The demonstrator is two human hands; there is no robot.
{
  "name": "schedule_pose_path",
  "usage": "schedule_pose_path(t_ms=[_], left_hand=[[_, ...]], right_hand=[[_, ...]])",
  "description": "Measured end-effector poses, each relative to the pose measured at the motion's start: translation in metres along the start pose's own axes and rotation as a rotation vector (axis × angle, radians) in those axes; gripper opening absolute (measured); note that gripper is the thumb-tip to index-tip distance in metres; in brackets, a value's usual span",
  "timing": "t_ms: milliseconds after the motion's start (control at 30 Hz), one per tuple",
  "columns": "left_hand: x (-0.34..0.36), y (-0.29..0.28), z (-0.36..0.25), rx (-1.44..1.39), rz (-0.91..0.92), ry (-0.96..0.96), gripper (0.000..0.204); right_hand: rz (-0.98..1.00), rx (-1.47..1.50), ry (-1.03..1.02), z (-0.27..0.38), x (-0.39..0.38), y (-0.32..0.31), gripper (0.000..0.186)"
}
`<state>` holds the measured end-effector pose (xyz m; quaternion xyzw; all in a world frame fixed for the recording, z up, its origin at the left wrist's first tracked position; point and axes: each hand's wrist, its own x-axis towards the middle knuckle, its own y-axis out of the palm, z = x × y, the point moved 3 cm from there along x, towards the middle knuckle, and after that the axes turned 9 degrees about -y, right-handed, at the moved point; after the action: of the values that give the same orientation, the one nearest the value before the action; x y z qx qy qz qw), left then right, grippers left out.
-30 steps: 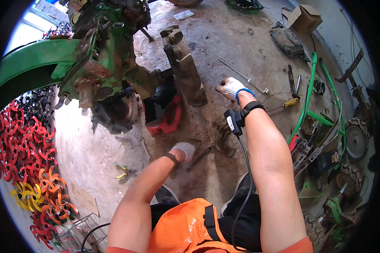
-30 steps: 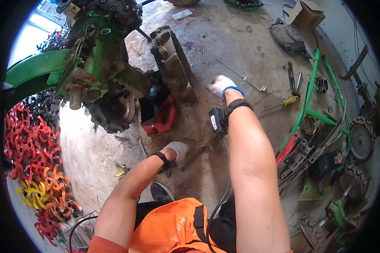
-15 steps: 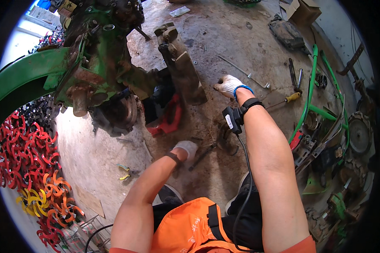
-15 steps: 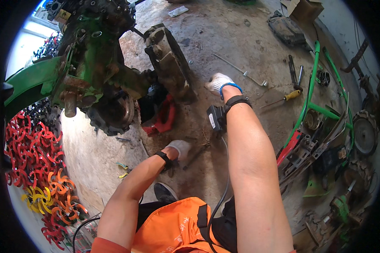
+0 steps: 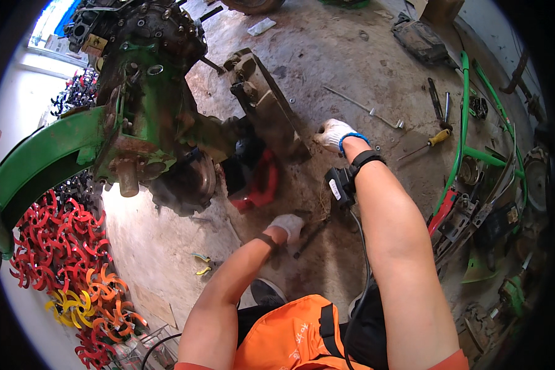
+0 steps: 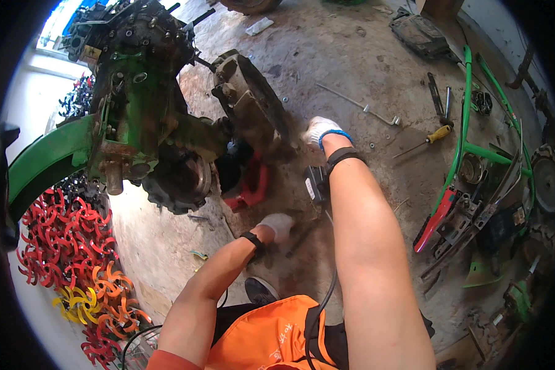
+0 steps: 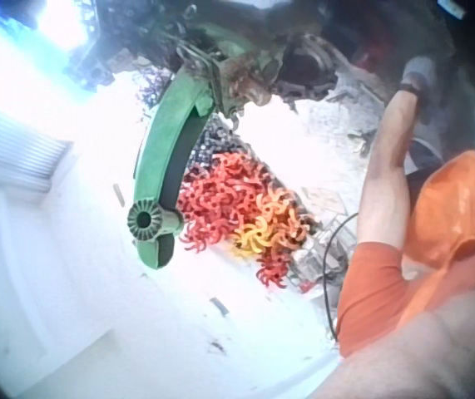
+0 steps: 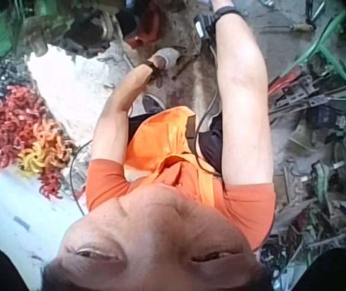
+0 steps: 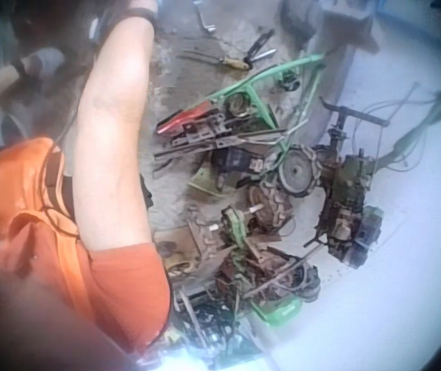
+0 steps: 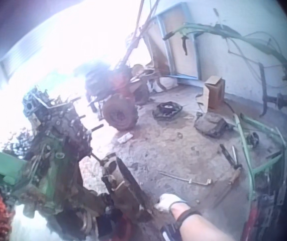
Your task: The person uses a wire brush to clean a green engine block and then uses a cordless impact wrench to remove bolts and disassemble parts of the engine. The person handles the engine, bolts, and tools throughout the clip.
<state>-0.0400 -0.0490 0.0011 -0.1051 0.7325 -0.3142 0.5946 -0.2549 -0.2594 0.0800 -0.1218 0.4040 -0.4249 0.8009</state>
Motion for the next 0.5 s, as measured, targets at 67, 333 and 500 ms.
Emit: schedule_pose_path(t_ms=[67,333,500], left_hand=[[0.0,0.001,0.0,0.012,0.014,0.01,0.035],[0.004,0.001,0.001,0.033,0.026,-0.007,0.033],[0.001,-0.004,0.0,-0.003,0.012,0.005,0.033]], right_hand=[[-0.038,0.015,-0.003,0.003,0.001,0.003,0.049],[-0.116,-0.005,-0.153,0.005,0.009,0.016,0.053],[-0.068,0.009,-0.129,0.006,0.005,0.013,0.056]])
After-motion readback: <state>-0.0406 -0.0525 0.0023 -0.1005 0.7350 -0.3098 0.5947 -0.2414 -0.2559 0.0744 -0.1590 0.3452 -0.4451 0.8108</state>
